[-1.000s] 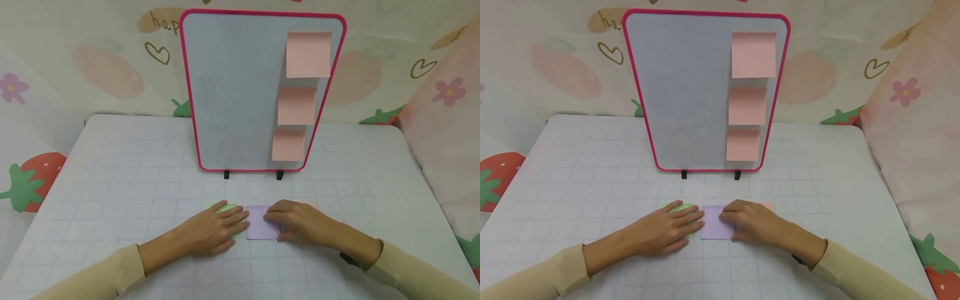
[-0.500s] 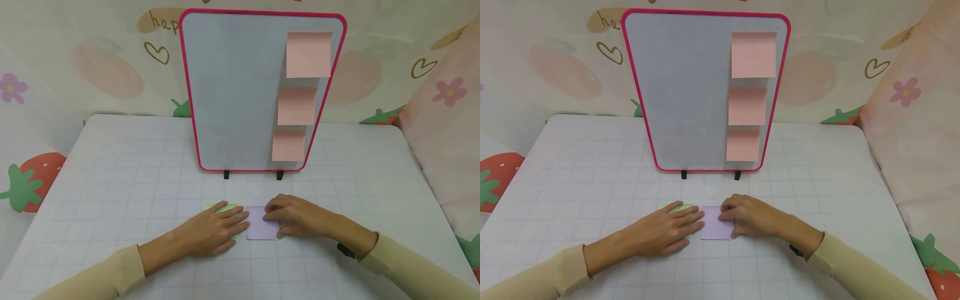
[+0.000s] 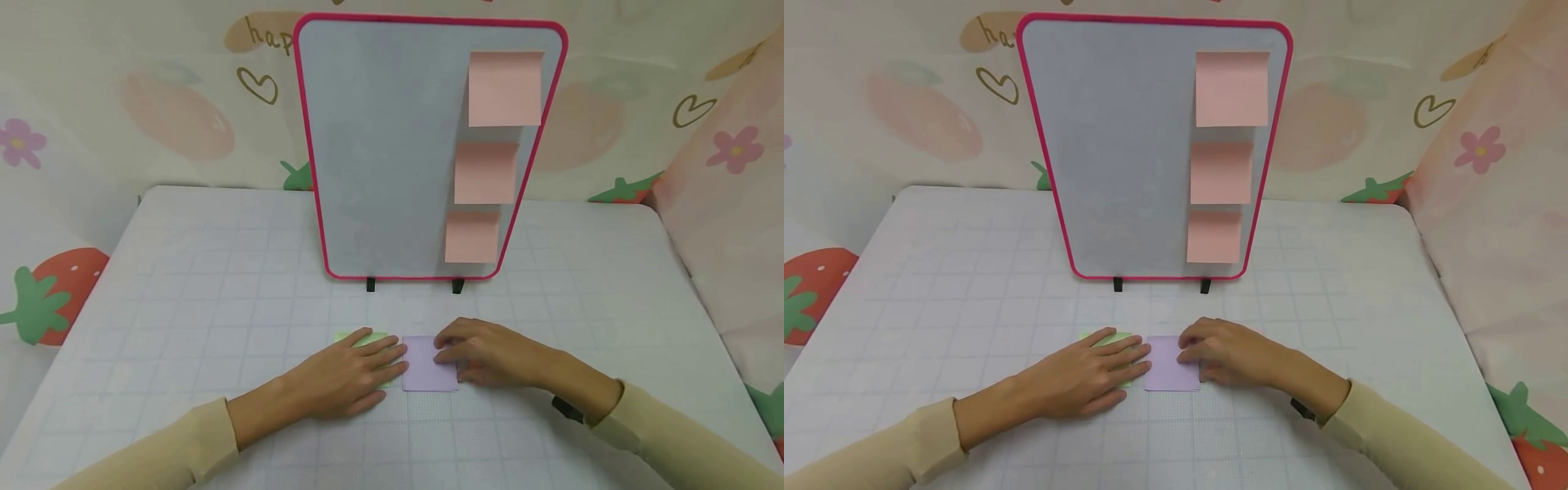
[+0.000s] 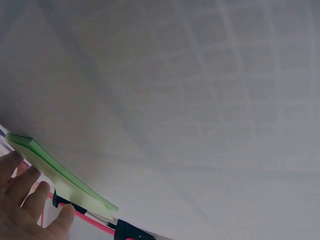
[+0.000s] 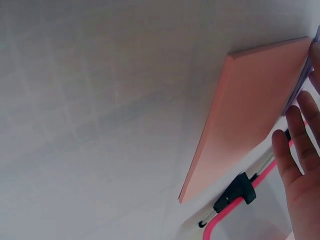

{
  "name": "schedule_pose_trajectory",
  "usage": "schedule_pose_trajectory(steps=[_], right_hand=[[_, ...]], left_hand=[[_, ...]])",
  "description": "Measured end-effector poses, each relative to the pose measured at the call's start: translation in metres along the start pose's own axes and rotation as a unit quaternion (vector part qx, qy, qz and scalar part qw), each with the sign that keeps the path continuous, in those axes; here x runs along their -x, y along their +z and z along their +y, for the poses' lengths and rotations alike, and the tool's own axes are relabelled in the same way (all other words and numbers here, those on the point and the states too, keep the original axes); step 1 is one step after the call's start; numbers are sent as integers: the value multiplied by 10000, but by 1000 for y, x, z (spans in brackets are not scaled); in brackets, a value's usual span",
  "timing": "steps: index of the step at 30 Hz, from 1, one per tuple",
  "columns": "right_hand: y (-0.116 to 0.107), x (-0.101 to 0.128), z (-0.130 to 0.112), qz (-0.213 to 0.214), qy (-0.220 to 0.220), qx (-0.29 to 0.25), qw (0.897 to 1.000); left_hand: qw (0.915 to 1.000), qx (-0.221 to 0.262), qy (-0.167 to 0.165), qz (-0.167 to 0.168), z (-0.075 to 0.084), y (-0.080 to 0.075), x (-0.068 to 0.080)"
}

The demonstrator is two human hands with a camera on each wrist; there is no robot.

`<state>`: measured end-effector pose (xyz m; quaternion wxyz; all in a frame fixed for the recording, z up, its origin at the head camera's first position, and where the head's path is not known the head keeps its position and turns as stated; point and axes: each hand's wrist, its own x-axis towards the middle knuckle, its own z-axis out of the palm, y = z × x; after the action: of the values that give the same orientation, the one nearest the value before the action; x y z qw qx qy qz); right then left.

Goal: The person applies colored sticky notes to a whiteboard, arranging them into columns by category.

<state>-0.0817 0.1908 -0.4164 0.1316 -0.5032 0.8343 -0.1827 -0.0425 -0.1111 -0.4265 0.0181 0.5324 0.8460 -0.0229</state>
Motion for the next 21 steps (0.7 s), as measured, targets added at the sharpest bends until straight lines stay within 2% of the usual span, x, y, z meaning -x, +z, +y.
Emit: schedule_pose_trajectory(steps=[7,14,21], right_hand=[[-2,2,1,-5,-36,42,10000],[0,6,-4,561,-151,38,9983],[0,9,-7,860,66,-180,9961]], left_hand=[[10000,-3,3,-9,0,0,0],[10000,-10,11,-38,-1,1,3],[10000,-62,32,31,-1,0,5]])
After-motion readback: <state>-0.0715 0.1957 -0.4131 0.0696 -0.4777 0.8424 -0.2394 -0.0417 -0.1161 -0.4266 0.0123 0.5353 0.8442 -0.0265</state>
